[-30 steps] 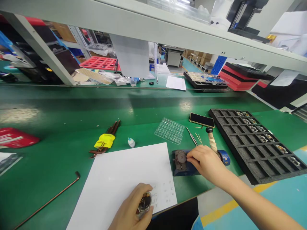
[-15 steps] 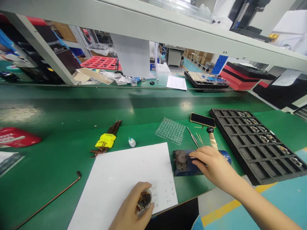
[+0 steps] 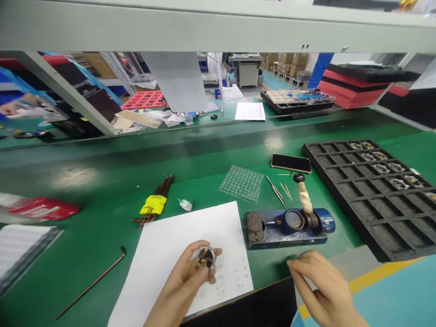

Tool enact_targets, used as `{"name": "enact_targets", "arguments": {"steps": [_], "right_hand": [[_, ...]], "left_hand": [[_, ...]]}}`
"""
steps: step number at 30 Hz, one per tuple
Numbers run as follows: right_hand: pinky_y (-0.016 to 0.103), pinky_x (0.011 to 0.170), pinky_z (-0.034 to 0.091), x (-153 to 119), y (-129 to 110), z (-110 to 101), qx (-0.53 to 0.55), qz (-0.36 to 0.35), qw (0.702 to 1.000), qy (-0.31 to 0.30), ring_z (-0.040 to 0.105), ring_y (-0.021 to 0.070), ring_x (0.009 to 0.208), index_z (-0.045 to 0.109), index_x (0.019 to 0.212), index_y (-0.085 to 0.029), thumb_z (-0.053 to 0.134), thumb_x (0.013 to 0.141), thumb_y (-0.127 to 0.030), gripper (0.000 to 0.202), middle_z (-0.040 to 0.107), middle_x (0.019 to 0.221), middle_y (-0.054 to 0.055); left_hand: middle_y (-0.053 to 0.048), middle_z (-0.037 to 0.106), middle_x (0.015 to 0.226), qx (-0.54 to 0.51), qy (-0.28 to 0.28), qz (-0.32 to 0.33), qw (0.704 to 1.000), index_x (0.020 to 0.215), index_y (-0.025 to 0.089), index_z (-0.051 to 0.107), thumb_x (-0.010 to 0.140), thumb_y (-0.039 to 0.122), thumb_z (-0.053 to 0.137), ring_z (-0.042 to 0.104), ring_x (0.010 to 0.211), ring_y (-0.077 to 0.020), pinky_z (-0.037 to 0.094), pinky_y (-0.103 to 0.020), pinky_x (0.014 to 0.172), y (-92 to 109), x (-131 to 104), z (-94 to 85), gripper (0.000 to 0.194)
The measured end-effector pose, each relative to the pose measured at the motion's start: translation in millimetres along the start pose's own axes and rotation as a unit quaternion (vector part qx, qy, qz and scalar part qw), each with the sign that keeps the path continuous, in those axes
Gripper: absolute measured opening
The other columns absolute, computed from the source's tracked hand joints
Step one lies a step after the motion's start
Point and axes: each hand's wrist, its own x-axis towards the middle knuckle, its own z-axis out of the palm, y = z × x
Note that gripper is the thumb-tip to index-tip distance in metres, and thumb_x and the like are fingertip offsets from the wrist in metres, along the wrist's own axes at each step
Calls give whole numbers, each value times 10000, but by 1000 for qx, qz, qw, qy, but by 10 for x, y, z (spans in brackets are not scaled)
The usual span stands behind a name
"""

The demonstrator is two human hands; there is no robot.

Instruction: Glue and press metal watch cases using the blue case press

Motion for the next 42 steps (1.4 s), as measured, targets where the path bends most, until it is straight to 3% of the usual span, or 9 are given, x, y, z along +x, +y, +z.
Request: {"name": "enact_targets", "arguments": {"steps": [7, 13, 21, 27, 31, 35, 37, 39, 42], "right_hand": [[299, 593, 571, -304, 297, 322, 40, 67, 997, 23, 695, 196, 681, 692, 1159, -230, 588, 1083, -131, 163, 726, 851, 32], [300, 566, 546, -265, 356, 455, 26, 61, 997, 38, 660, 181, 618, 699, 1136, -220, 590, 1084, -153, 138, 710, 798, 12], [310, 549, 523, -386, 456, 567, -36, 19, 998, 46, 653, 187, 589, 711, 1166, -216, 646, 1019, -105, 195, 731, 794, 16], [336, 617, 508, -403, 393, 625, -57, 45, 996, 57, 657, 206, 656, 702, 1160, -226, 634, 1042, -112, 178, 743, 832, 31], [338, 590, 459, -341, 349, 647, -67, 42, 993, 83, 601, 199, 596, 704, 1113, -215, 616, 1053, -113, 147, 708, 768, 24], [332, 593, 447, -295, 340, 652, -80, 28, 993, 85, 577, 190, 604, 690, 1100, -188, 614, 1049, -100, 127, 711, 770, 27], [336, 607, 449, -297, 341, 660, -84, 24, 992, 87, 571, 189, 613, 686, 1102, -181, 612, 1050, -97, 124, 718, 784, 29], [342, 624, 448, -311, 342, 672, -89, 24, 992, 91, 570, 192, 624, 687, 1109, -182, 617, 1046, -87, 133, 724, 799, 31], [349, 646, 441, -338, 351, 697, -90, 25, 991, 95, 567, 197, 639, 688, 1130, -186, 620, 1037, -65, 166, 728, 813, 32]], "left_hand": [[-171, 825, 1109, -148, 3, -72, 986, 1201, 166, 745, 783, 525, 1006, 790, 1040, -257, 628, -311, 927, -35, 181, 123, 610], [-118, 836, 1006, -222, 121, -99, 963, 1237, 114, 757, 1053, 151, 716, 820, 773, -195, 680, -255, 735, -52, 271, 326, 193], [-127, 832, 895, -215, 202, -151, 944, 1170, 45, 724, 1146, 147, 472, 826, 680, -238, 668, -263, 560, 144, 296, 634, 272], [-229, 832, 1007, -240, 168, -136, 947, 930, 59, 789, 1164, 172, 383, 821, 726, -201, 686, -260, 718, 74, 279, 578, 483], [-200, 814, 1183, -230, 74, -63, 968, 1062, 122, 807, 1077, 264, 679, 825, 980, -225, 652, -285, 946, -61, 225, 433, 192], [-142, 812, 1210, 51, 2, 103, 993, 1120, 211, 773, 897, 444, 916, 780, 1130, -281, 618, -346, 1014, 23, 253, 311, 353], [-127, 798, 1269, 295, -21, 245, 923, 1117, 233, 778, 897, 324, 907, 745, 1213, -303, 597, -389, 1071, 182, 308, 303, 271], [-103, 791, 1305, 478, -58, 360, 799, 1180, 261, 769, 922, 215, 855, 726, 1248, -296, 583, -408, 1107, 362, 371, 343, 277], [-88, 785, 1324, 577, -120, 422, 689, 1281, 260, 710, 977, 200, 806, 720, 1252, -262, 585, -358, 1107, 544, 451, 461, 325]]}}
